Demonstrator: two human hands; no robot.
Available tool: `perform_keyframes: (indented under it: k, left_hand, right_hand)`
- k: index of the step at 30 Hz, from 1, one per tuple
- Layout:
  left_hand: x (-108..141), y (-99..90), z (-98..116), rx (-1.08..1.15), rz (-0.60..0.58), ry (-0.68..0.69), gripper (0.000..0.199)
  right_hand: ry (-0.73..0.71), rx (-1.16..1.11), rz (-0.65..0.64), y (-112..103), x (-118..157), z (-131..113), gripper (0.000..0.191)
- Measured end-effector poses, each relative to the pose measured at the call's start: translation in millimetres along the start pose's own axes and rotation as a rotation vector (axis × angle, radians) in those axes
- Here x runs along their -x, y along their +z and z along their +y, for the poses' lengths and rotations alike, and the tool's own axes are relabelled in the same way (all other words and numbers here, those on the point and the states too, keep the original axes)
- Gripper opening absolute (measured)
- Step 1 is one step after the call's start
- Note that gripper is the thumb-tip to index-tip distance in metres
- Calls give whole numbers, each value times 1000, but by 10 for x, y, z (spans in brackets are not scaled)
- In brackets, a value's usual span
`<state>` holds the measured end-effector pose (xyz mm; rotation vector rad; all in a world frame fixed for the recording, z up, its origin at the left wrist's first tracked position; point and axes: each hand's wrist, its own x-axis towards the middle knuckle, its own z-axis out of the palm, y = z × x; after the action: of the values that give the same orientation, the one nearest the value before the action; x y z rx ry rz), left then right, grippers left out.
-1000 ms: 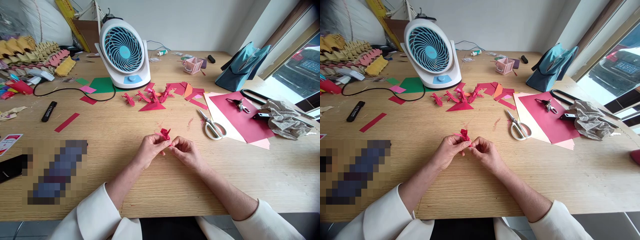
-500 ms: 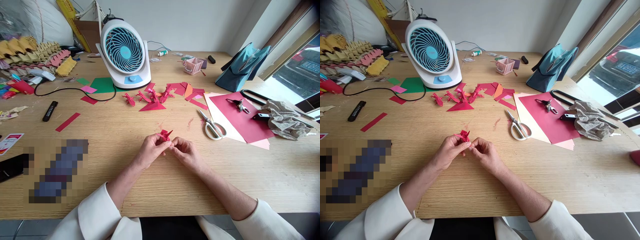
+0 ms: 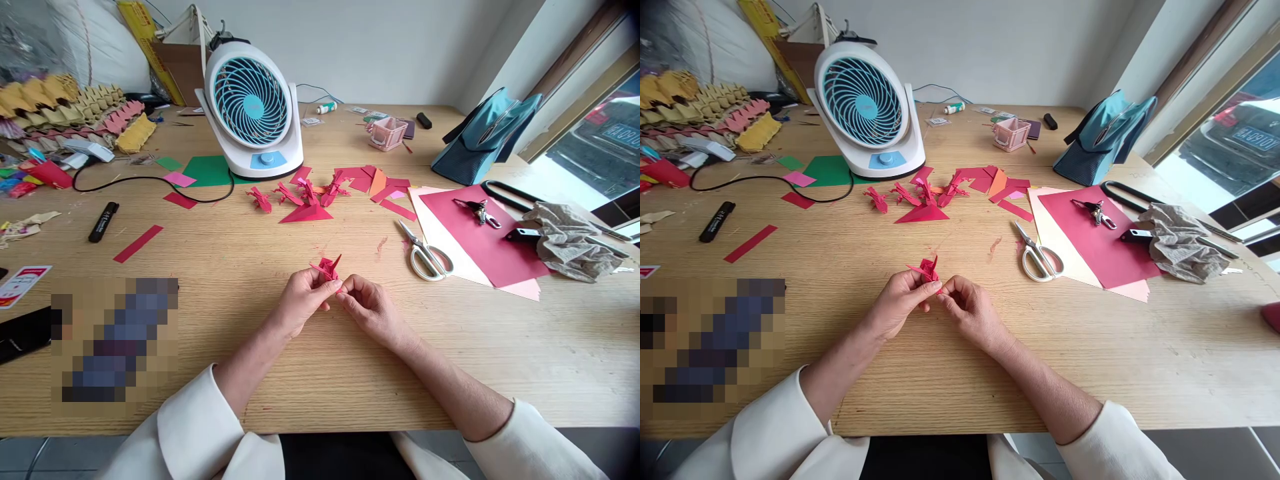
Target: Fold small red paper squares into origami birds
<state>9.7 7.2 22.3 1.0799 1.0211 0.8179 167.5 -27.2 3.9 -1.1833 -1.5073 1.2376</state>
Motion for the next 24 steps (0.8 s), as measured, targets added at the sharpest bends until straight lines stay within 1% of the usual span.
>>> perform_keyframes:
  k: [2,4,7,13,17,20,24]
  left_hand:
    - [0,-6,5,84,-6,-72,32]
    - [-5,-16,11,126,14,-105,34]
    - [-18,-31,14,105,36,-80,36]
    - [-33,-45,1,67,13,-43,38]
    - [-23,-57,8,99,2,-43,34]
    - [-19,-67,8,71,-23,-23,33]
    - [-21,-57,-17,18,-20,12,33]
  right_hand:
    - [0,1,2,-1,2,-5,26]
    - [22,0,-3,-4,3,2,28]
    - [42,21,2,-7,6,17,32]
    - [37,53,58,8,9,12,38]
    - [47,13,27,11,4,4,36]
    - [47,-29,-8,5,-2,7,35]
    - [34,-32,17,0,-11,31,37]
